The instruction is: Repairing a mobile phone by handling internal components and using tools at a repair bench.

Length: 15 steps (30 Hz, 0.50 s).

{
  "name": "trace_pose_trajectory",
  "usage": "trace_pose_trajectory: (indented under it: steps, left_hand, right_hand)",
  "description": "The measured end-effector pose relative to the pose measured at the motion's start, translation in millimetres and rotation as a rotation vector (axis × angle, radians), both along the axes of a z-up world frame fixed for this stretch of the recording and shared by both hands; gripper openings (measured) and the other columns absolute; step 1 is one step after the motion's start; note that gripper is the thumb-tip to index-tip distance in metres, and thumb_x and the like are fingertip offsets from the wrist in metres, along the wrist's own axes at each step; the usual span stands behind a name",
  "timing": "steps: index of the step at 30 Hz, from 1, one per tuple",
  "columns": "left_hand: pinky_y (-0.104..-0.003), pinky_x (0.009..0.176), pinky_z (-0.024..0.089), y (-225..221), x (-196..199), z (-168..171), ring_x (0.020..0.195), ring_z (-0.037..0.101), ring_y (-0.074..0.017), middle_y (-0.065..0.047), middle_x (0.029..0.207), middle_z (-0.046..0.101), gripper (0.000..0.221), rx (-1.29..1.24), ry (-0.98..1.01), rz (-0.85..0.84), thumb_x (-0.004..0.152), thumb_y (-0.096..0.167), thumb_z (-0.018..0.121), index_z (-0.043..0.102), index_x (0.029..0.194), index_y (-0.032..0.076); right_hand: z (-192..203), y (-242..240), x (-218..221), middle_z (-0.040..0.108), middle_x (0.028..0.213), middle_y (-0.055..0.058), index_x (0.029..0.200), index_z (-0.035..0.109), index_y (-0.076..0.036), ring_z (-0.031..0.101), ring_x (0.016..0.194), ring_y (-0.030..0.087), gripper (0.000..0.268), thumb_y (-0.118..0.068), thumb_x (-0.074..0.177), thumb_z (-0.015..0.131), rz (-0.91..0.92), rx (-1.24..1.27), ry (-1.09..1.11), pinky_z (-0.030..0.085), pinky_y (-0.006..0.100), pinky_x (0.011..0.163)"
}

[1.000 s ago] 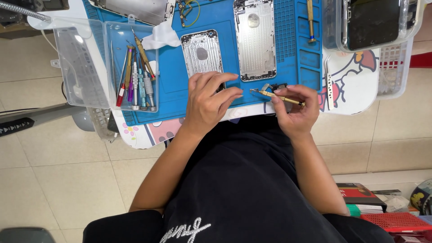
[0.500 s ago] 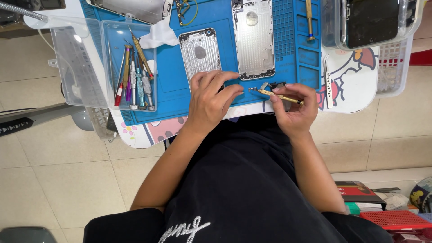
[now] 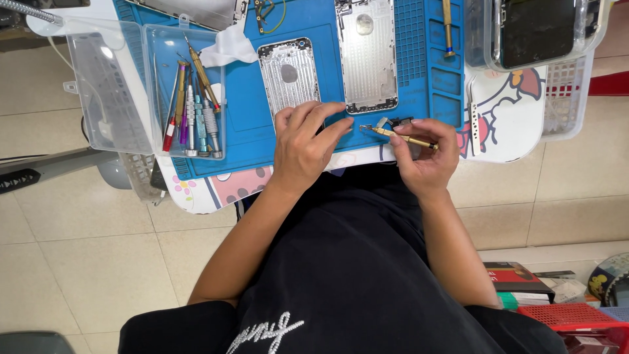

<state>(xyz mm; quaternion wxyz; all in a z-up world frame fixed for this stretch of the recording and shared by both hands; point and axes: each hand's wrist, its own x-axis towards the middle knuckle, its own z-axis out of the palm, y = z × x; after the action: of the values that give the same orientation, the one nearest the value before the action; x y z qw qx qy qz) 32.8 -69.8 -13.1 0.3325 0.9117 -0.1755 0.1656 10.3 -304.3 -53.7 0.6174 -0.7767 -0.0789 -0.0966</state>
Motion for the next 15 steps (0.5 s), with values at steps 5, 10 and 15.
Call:
trace_pose_trajectory:
  steps: [5, 10, 15]
  left_hand:
    - [-0.038, 0.099, 0.037, 7.1, -4.9, 13.6, 0.111, 0.064, -0.0193, 0.002, 0.122, 0.070, 0.020, -0.046, -0.002, -0.006, 0.091, 0.019, 0.083, 0.078, 0.110, 0.015]
    - [-0.038, 0.103, 0.038, 36.3, -15.5, 26.6, 0.111, 0.065, -0.0205, -0.001, 0.122, 0.070, 0.025, -0.109, 0.012, 0.002, 0.093, 0.010, 0.079, 0.075, 0.118, 0.012]
    - [-0.039, 0.097, 0.047, 68.7, -24.0, 28.2, 0.113, 0.065, -0.0246, -0.005, 0.121, 0.070, 0.025, -0.149, 0.062, 0.009, 0.095, 0.009, 0.076, 0.072, 0.120, 0.007]
  right_hand:
    - [-0.9, -0.7, -1.7, 0.068, 0.112, 0.014, 0.127, 0.047, -0.002, 0.072, 0.108, 0.020, 0.044, 0.014, 0.097, 0.074, -0.011, 0.016, 0.018, 0.061, 0.032, 0.097]
    - [2.2, -1.8, -2.9, 0.066, 0.114, 0.013, 0.130, 0.047, -0.002, 0.070, 0.109, 0.019, 0.045, 0.014, 0.096, 0.073, -0.007, 0.037, 0.039, 0.060, 0.030, 0.096]
    - [-0.2, -4.4, -4.3, 0.063, 0.113, 0.011, 0.138, 0.046, -0.004, 0.066, 0.105, 0.017, 0.047, 0.013, 0.101, 0.071, 0.014, 0.042, 0.021, 0.056, 0.028, 0.100]
